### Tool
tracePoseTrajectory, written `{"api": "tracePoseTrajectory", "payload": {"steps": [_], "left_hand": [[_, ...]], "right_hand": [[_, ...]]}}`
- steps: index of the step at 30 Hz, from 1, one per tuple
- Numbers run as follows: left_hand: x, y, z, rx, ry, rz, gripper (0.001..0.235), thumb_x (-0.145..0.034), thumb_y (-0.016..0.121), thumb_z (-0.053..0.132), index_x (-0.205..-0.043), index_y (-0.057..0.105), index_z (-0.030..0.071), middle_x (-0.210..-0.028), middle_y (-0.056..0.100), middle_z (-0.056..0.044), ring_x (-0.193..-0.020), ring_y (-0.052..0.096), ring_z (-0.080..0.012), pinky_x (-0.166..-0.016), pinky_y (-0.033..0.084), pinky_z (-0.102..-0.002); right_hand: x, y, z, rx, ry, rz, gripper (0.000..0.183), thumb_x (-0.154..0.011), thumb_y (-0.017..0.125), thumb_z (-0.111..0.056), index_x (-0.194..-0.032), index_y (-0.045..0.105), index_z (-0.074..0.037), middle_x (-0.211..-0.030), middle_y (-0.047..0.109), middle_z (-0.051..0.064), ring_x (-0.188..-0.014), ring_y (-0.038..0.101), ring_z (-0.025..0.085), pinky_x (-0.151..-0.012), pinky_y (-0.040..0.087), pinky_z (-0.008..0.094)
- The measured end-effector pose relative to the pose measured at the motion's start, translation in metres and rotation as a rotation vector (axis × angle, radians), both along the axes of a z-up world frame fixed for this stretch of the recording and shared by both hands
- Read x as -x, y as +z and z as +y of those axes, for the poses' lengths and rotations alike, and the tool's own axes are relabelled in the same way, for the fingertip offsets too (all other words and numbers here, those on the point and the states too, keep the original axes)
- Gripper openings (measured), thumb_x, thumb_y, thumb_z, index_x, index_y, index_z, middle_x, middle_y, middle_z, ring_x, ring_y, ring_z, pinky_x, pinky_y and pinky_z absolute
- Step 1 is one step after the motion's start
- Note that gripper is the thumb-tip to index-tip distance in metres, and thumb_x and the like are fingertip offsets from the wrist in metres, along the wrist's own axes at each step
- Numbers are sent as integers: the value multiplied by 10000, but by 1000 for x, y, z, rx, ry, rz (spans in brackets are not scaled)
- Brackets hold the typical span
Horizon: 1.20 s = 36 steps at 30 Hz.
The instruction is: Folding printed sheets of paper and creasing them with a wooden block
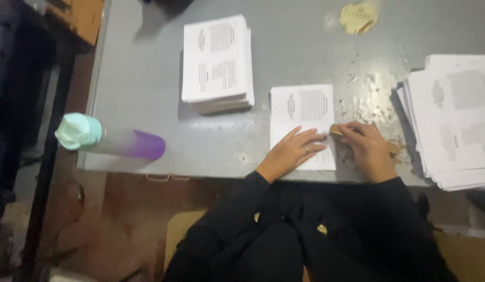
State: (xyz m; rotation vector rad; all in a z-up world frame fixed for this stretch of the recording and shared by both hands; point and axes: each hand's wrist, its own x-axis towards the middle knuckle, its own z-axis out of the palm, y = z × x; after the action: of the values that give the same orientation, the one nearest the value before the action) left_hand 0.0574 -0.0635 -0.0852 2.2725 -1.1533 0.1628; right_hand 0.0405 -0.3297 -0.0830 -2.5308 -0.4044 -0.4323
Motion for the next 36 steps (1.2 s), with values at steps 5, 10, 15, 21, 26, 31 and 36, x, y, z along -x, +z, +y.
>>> {"api": "tracePoseTrajectory", "payload": {"steps": [5, 10, 15, 21, 26, 31, 36], "left_hand": [[-1, -7, 1, 16, 14, 10, 212, -1052, 592, 309, -1239, 678, 261, -1447, 575, 13, -1455, 502, -224, -1266, 337, -497], [3, 1, 2, 52, -1, 78, 168, -1038, 622, 287, -1179, 704, 246, -1435, 584, 22, -1447, 514, -229, -1264, 334, -493], [4, 1, 2, 72, 0, 65, 163, -1039, 618, 295, -1167, 697, 232, -1416, 593, 12, -1429, 532, -231, -1260, 341, -480], [-2, -29, 2, 175, 8, 178, 254, -981, 690, 248, -1158, 600, 90, -1312, 592, -117, -1320, 582, -337, -1166, 439, -473], [-6, -24, 6, 149, -33, 124, 294, -965, 708, 273, -1145, 535, 117, -1317, 553, -67, -1332, 559, -296, -1125, 469, -427], [8, 16, 10, 209, -33, 273, 273, -952, 718, 197, -1129, 551, 72, -1268, 580, -96, -1294, 590, -330, -1088, 502, -441], [20, 19, 10, 394, 7, 335, 366, -923, 754, 206, -1234, 591, 103, -1304, 589, -98, -1288, 602, -353, -1073, 514, -475]], "right_hand": [[-17, 13, 29, 155, 33, 15, 370, -1021, 593, -62, -1313, 738, -237, -1233, 726, 74, -1138, 681, 309, -947, 563, 400], [-116, -17, 25, 323, -87, -203, 264, -1071, 621, -170, -1265, 764, -277, -1163, 753, -27, -1087, 665, 225, -809, 575, 341], [-143, -19, 11, 238, -158, -77, 257, -1108, 570, -218, -1219, 766, -342, -1083, 704, -92, -1029, 678, 186, -796, 581, 343], [-7, -15, -5, 199, 101, 22, 355, -1045, 547, -135, -1321, 729, -268, -1241, 745, -13, -1170, 636, 277, -956, 557, 388], [89, 22, -5, 120, 182, 58, 443, -1008, 482, -20, -1344, 694, -214, -1215, 752, 70, -1154, 637, 369, -975, 504, 475], [76, -21, -33, 81, -21, -44, 428, -970, 611, -99, -1306, 729, -336, -1301, 729, -79, -1221, 630, 253, -1033, 524, 400], [33, -7, 8, 286, -147, -194, 462, -1002, 596, -89, -1444, 652, -211, -1405, 663, 111, -1312, 591, 361, -1125, 455, 489]]}}
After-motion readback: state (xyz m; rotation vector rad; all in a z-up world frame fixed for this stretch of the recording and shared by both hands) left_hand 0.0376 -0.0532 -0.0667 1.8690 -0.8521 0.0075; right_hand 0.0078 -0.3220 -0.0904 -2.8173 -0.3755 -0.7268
